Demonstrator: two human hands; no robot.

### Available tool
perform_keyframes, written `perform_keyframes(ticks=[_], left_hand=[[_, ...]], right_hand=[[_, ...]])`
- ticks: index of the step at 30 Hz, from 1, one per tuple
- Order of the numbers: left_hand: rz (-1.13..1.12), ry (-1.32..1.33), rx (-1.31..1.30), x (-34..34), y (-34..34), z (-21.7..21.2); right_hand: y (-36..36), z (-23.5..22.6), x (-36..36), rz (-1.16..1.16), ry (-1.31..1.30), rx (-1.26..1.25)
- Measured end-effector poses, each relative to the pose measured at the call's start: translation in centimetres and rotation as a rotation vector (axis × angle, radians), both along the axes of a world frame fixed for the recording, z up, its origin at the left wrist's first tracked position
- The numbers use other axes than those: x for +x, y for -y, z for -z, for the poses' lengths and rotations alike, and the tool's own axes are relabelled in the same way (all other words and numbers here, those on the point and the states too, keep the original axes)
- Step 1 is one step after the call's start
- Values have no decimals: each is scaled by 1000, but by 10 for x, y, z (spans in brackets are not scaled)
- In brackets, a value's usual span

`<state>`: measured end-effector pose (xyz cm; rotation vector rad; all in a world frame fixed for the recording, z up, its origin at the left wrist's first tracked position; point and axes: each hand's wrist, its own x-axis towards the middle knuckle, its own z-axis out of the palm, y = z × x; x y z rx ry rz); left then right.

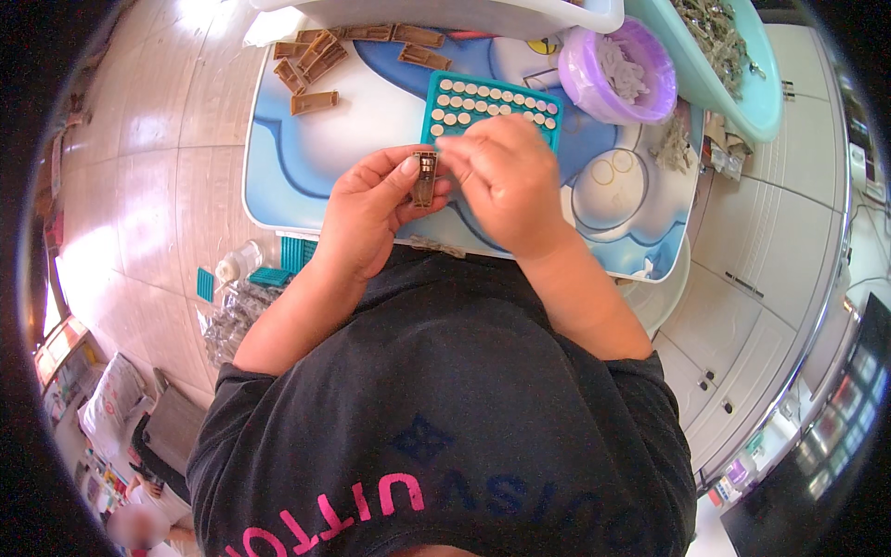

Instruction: The person assembles small white plastic components into brown bases by hand at a table.

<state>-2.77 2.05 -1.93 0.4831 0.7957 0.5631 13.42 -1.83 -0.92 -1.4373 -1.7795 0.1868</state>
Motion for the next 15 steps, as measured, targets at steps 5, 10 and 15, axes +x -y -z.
perform_keyframes(ticks=[5, 10, 15], left_hand=[[13, -26, 9, 0, 0, 0], [12, -20, 9, 0, -1, -1], [8, 1, -14, 0, -1, -2]], right_hand=[[-15, 10, 14, 182, 178, 36], [-16, 12, 15, 189, 269, 5], [-6, -5, -1, 59, 30, -14]])
